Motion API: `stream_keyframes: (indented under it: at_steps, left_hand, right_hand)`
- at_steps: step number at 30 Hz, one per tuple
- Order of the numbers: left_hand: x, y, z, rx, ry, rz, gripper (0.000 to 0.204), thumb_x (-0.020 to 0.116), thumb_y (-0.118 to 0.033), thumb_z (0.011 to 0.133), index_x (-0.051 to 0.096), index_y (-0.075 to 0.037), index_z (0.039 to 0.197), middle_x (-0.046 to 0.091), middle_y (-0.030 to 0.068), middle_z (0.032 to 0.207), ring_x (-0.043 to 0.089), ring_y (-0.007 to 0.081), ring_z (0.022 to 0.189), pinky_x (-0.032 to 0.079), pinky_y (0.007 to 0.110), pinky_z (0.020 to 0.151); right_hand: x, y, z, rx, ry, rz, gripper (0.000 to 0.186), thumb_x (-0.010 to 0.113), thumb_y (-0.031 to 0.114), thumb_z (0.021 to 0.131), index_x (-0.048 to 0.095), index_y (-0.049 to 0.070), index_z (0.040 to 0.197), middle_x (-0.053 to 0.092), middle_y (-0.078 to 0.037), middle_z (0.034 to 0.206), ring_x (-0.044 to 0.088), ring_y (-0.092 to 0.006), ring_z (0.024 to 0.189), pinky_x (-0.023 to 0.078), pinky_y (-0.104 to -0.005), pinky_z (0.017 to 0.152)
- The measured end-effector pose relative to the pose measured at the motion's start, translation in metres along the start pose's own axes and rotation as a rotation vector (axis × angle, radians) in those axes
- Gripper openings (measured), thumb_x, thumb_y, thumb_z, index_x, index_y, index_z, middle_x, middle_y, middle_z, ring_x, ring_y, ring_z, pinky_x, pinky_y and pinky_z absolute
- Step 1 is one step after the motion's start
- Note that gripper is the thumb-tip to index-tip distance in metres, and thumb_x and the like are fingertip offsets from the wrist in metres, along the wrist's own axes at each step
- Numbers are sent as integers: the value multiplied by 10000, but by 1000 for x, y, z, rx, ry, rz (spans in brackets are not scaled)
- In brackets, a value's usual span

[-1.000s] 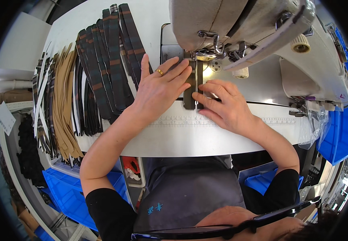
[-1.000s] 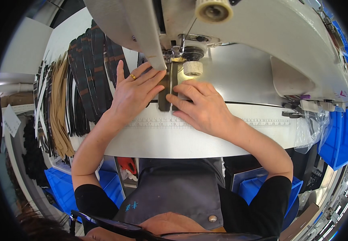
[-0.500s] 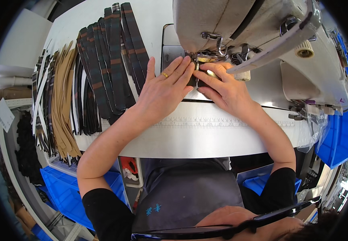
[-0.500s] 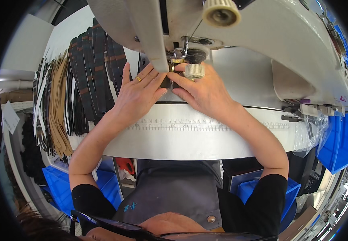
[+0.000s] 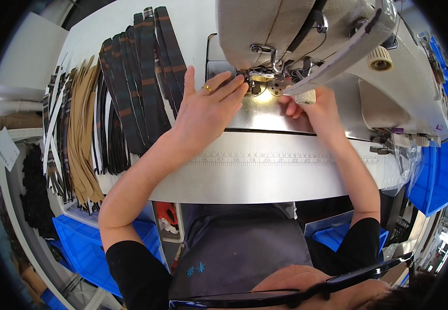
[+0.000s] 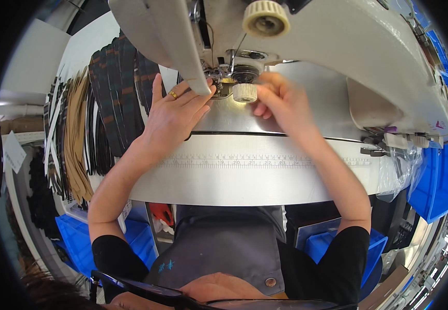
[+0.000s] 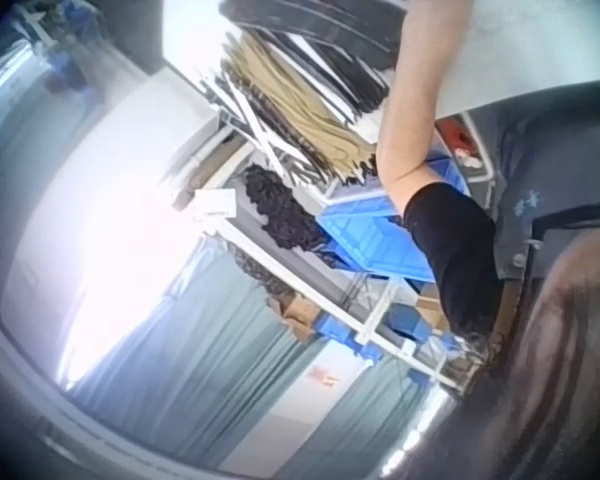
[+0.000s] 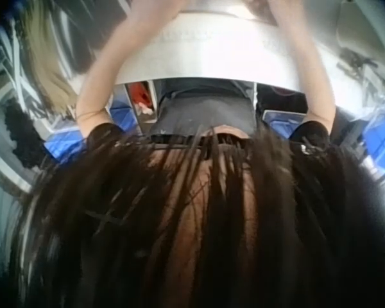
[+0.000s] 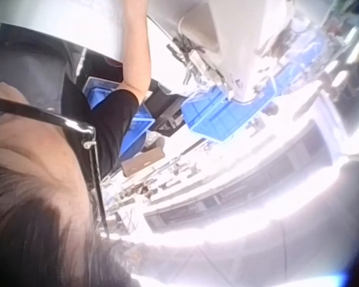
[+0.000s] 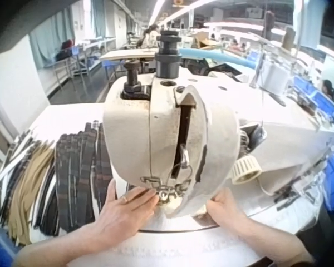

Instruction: Sewing together leather and fabric components using an industrial sewing machine.

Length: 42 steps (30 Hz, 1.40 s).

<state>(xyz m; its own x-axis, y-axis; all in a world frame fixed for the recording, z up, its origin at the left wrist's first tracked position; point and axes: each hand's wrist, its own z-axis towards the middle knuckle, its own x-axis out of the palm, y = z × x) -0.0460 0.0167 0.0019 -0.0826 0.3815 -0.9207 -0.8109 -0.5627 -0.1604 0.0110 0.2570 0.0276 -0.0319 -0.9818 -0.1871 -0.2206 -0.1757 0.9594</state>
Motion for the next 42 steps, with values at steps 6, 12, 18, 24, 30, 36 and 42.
stream_keyframes:
  at_steps: [6, 12, 18, 24, 30, 36, 42]
  left_hand:
    - [2, 5, 1, -43, -133, -66, 261, 641, -223, 879, 675, -159, 1129, 664, -46, 1156, 531, 177, 1175, 108, 607, 1085]
    - [4, 8, 0, 28, -174, -21, 290, 699, -187, 815, 669, -147, 1101, 646, -53, 1169, 554, 165, 1157, 211, 663, 1029]
    - [9, 6, 1, 48, -184, -27, 270, 661, -146, 820, 685, -155, 1088, 651, -53, 1166, 555, 180, 1161, 180, 660, 1040]
    - [9, 6, 0, 61, -143, -3, 259, 629, -152, 842, 686, -153, 1094, 647, -43, 1193, 548, 186, 1171, 152, 669, 1050]
    - [8, 5, 0, 61, -143, -3, 240, 645, -217, 853, 694, -146, 1077, 660, -42, 1162, 552, 180, 1153, 148, 672, 1052]
    - [5, 3, 1, 60, -152, -2, 257, 674, -259, 840, 698, -138, 1066, 660, -45, 1159, 572, 174, 1101, 158, 652, 1063]
    - [5, 5, 6, 35, -147, -3, 273, 652, -252, 861, 687, -109, 1091, 655, -31, 1170, 576, 167, 1084, 173, 657, 1057]
  right_hand:
    - [-2, -4, 24, 83, 172, 362, 244, 646, 210, 911, 677, -32, 925, 663, -69, 775, 622, -125, 668, 495, -225, 592]
    - [31, 0, 23, -295, -57, -59, 142, 629, 106, 855, 678, 0, 937, 684, -66, 820, 657, -179, 754, 516, -323, 712]
    - [42, -24, 36, -460, -141, -273, 208, 739, 150, 754, 702, 20, 911, 685, -146, 885, 615, -327, 866, 494, -383, 785]
    - [39, -16, 28, -457, -89, -571, 160, 636, 124, 893, 663, 33, 1021, 668, -88, 994, 624, -172, 884, 486, -281, 795]
    - [24, -23, 20, -952, -67, -794, 279, 704, 69, 759, 689, 95, 1036, 672, -101, 1012, 608, -284, 832, 514, -356, 715]
    - [28, -13, 11, -972, -84, -953, 338, 713, 71, 722, 680, 86, 1058, 671, -71, 999, 589, -261, 835, 518, -333, 686]
    - [30, -7, 12, -954, -97, -946, 343, 736, 146, 743, 659, 62, 1067, 656, -85, 1023, 578, -266, 874, 495, -359, 749]
